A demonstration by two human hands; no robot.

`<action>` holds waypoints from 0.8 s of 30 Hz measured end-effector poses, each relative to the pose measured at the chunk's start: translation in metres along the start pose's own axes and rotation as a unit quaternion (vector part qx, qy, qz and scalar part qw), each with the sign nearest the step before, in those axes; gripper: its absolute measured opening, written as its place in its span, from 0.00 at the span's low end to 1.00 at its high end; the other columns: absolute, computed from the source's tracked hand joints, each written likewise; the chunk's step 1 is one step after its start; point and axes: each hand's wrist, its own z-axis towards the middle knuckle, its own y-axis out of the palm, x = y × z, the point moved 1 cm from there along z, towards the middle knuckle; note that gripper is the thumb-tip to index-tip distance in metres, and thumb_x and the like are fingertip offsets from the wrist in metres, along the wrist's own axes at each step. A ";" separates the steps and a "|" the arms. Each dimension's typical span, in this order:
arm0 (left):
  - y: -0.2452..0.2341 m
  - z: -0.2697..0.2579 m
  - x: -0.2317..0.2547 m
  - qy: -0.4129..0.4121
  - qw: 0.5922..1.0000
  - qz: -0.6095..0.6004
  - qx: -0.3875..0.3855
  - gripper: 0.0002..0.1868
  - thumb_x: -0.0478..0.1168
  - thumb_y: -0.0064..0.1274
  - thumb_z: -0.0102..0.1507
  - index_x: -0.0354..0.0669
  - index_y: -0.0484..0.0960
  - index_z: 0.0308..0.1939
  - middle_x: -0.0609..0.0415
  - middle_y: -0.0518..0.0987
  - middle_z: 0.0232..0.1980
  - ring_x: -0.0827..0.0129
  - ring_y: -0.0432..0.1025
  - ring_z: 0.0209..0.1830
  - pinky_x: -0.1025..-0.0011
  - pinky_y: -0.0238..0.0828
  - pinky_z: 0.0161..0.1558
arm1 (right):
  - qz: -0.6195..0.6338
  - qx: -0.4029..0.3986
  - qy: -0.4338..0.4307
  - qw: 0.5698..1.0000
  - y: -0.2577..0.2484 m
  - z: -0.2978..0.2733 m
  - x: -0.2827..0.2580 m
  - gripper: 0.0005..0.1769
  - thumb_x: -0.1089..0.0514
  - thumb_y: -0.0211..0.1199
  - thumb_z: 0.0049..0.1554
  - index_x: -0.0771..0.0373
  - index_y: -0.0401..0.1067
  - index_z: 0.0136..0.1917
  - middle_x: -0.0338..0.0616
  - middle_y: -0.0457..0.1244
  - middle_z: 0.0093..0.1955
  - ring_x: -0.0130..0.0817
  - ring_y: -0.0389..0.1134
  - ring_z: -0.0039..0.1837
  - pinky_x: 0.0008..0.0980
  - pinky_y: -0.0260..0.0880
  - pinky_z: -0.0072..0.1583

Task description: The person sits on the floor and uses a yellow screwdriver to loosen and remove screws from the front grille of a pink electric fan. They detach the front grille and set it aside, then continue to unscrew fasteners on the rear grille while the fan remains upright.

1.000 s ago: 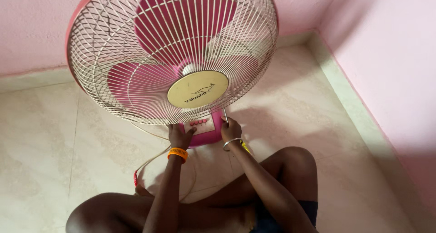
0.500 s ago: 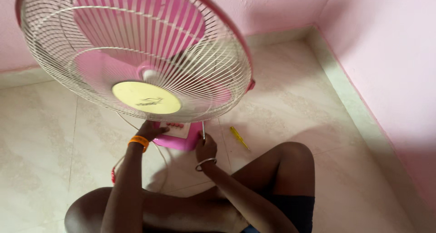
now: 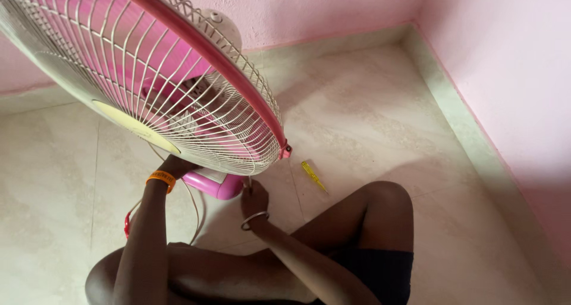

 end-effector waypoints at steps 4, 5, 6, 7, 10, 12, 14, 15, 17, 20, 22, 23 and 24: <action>0.006 -0.030 0.020 -0.014 0.991 0.107 0.078 0.31 0.42 0.69 0.54 0.42 0.79 0.60 0.45 0.83 0.57 0.54 0.77 0.56 0.60 0.74 0.59 | 0.188 -0.153 0.188 0.952 -0.031 0.026 0.014 0.19 0.48 0.49 0.65 0.62 0.74 0.55 0.38 0.73 0.45 0.26 0.76 0.41 0.27 0.61 0.28; 0.009 -0.034 0.030 0.007 0.981 0.166 0.095 0.30 0.43 0.68 0.54 0.41 0.79 0.59 0.42 0.82 0.57 0.50 0.76 0.56 0.58 0.73 0.58 | 0.206 -0.136 0.176 0.953 -0.044 0.032 0.014 0.19 0.48 0.50 0.66 0.62 0.73 0.56 0.39 0.72 0.42 0.25 0.73 0.37 0.24 0.60 0.27; 0.013 -0.042 0.039 0.026 0.967 0.226 0.112 0.29 0.44 0.68 0.54 0.41 0.79 0.58 0.40 0.81 0.57 0.46 0.75 0.56 0.56 0.72 0.57 | 0.226 -0.120 0.165 0.952 -0.056 0.036 0.009 0.18 0.48 0.50 0.66 0.62 0.73 0.57 0.40 0.71 0.39 0.24 0.71 0.33 0.21 0.58 0.26; 0.017 -0.048 0.050 0.045 0.949 0.285 0.128 0.28 0.44 0.67 0.54 0.40 0.79 0.57 0.38 0.79 0.57 0.42 0.73 0.56 0.53 0.71 0.56 | 0.246 -0.105 0.154 0.951 -0.070 0.040 0.003 0.18 0.48 0.51 0.66 0.62 0.72 0.58 0.41 0.69 0.36 0.23 0.68 0.29 0.18 0.56 0.25; 0.032 -0.075 0.100 0.122 0.900 0.385 0.164 0.24 0.50 0.62 0.55 0.38 0.80 0.47 0.40 0.82 0.52 0.44 0.75 0.54 0.53 0.73 0.56 | 0.307 -0.099 0.157 0.934 -0.107 0.043 -0.028 0.15 0.51 0.50 0.64 0.60 0.69 0.58 0.39 0.63 0.33 0.22 0.58 0.27 0.19 0.54 0.24; 0.048 -0.098 0.149 0.048 0.928 0.336 0.151 0.18 0.50 0.58 0.60 0.42 0.82 0.48 0.43 0.83 0.48 0.47 0.77 0.47 0.52 0.74 0.48 | 0.349 -0.084 0.115 0.926 -0.130 0.042 -0.055 0.13 0.50 0.46 0.64 0.57 0.66 0.56 0.38 0.62 0.33 0.19 0.56 0.27 0.17 0.52 0.25; 0.065 -0.129 0.205 0.023 0.945 0.299 0.132 0.10 0.47 0.53 0.65 0.47 0.83 0.43 0.49 0.84 0.43 0.51 0.78 0.40 0.53 0.75 0.41 | 0.334 -0.074 0.003 0.940 -0.149 0.031 -0.078 0.12 0.51 0.43 0.65 0.58 0.64 0.52 0.37 0.62 0.35 0.18 0.55 0.28 0.17 0.52 0.27; 0.071 -0.143 0.235 0.034 0.950 0.288 0.119 0.09 0.44 0.50 0.66 0.49 0.84 0.37 0.52 0.85 0.41 0.54 0.79 0.38 0.56 0.76 0.38 | 0.325 -0.068 -0.054 0.942 -0.157 0.027 -0.088 0.12 0.51 0.42 0.65 0.59 0.63 0.50 0.37 0.62 0.36 0.18 0.54 0.29 0.16 0.52 0.29; 0.078 -0.167 0.295 0.080 0.948 0.289 0.103 0.13 0.51 0.54 0.65 0.49 0.83 0.32 0.50 0.83 0.32 0.53 0.77 0.29 0.57 0.74 0.32 | 0.311 -0.064 -0.069 0.946 -0.168 0.018 -0.101 0.11 0.55 0.43 0.66 0.60 0.63 0.47 0.36 0.59 0.36 0.16 0.51 0.31 0.16 0.50 0.32; 0.062 -0.191 0.368 0.260 0.904 0.308 0.141 0.12 0.46 0.56 0.68 0.46 0.81 0.32 0.53 0.81 0.32 0.60 0.77 0.31 0.62 0.73 0.31 | 0.263 -0.071 -0.115 0.955 -0.175 0.009 -0.113 0.11 0.58 0.45 0.67 0.62 0.64 0.45 0.36 0.57 0.36 0.18 0.51 0.33 0.19 0.52 0.36; 0.046 -0.196 0.404 0.361 0.860 0.326 0.150 0.06 0.41 0.57 0.69 0.46 0.83 0.39 0.56 0.80 0.35 0.67 0.77 0.35 0.65 0.73 0.35 | 0.209 -0.055 -0.183 0.959 -0.177 0.005 -0.117 0.10 0.59 0.47 0.68 0.63 0.64 0.45 0.37 0.57 0.37 0.20 0.54 0.37 0.19 0.55 0.38; 0.038 -0.198 0.418 0.403 0.820 0.368 0.170 0.06 0.42 0.57 0.68 0.46 0.85 0.44 0.56 0.81 0.42 0.67 0.76 0.41 0.63 0.73 0.40 | 0.176 -0.035 -0.230 0.956 -0.177 0.003 -0.118 0.09 0.60 0.47 0.68 0.64 0.64 0.47 0.38 0.57 0.38 0.21 0.55 0.39 0.18 0.57 0.40; 0.029 -0.198 0.430 0.444 0.775 0.407 0.189 0.09 0.42 0.57 0.66 0.46 0.86 0.48 0.56 0.81 0.49 0.67 0.75 0.47 0.61 0.72 0.45 | 0.141 -0.014 -0.277 0.950 -0.177 0.002 -0.120 0.08 0.60 0.47 0.68 0.64 0.64 0.49 0.39 0.57 0.40 0.22 0.56 0.42 0.17 0.58 0.41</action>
